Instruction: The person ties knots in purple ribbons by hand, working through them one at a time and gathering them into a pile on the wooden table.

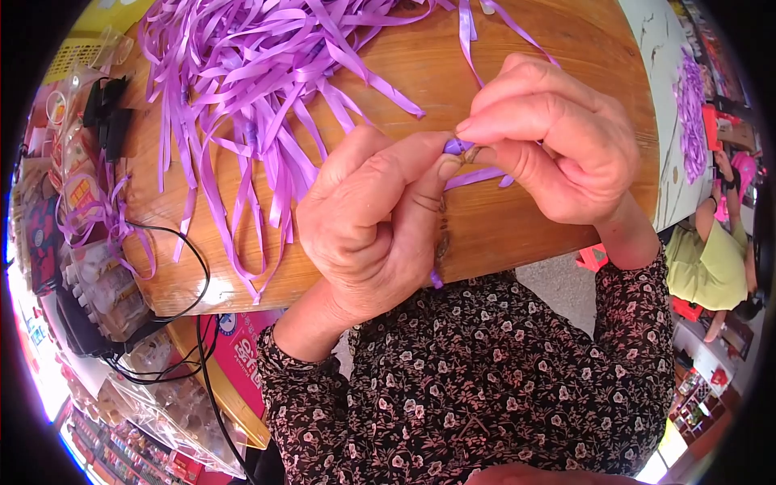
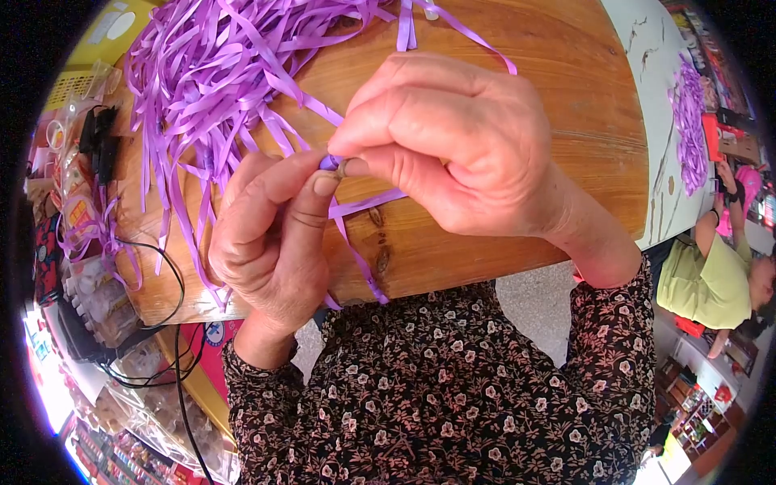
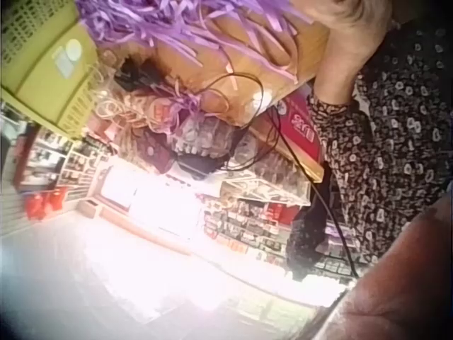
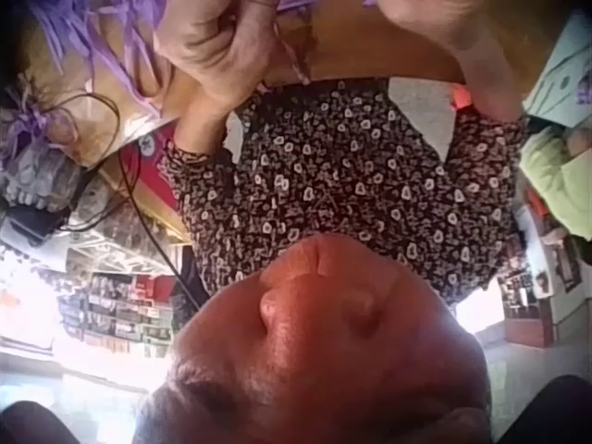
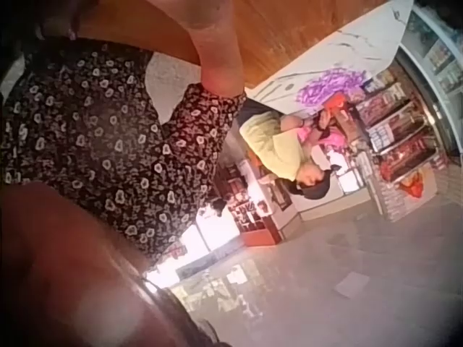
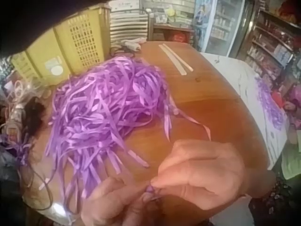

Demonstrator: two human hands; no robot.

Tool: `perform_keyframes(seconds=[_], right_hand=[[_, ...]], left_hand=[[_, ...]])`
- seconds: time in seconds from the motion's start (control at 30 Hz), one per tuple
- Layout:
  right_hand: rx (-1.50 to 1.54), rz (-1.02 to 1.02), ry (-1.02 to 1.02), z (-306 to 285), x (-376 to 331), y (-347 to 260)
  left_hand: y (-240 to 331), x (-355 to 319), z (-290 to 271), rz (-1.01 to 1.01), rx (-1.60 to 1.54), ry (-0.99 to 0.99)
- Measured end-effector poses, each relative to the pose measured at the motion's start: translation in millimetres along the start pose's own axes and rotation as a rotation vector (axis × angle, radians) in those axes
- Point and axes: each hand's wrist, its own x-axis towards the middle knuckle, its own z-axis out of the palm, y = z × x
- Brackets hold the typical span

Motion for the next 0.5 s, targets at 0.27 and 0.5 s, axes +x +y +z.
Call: perform_keyframes(seconds=[0.27,0.5], right_hand=[[0.168,0.061,-0.037,1.3,-0.7,3.2],[0.088,-0.024,-0.064,-3.6,3.6,10.3]], left_hand=[[0.9,-4.2,-4.6,-0.081,-0.088,-0.079],[-1.1,2.7,1.0,-0.288,-0.212,-0.056]])
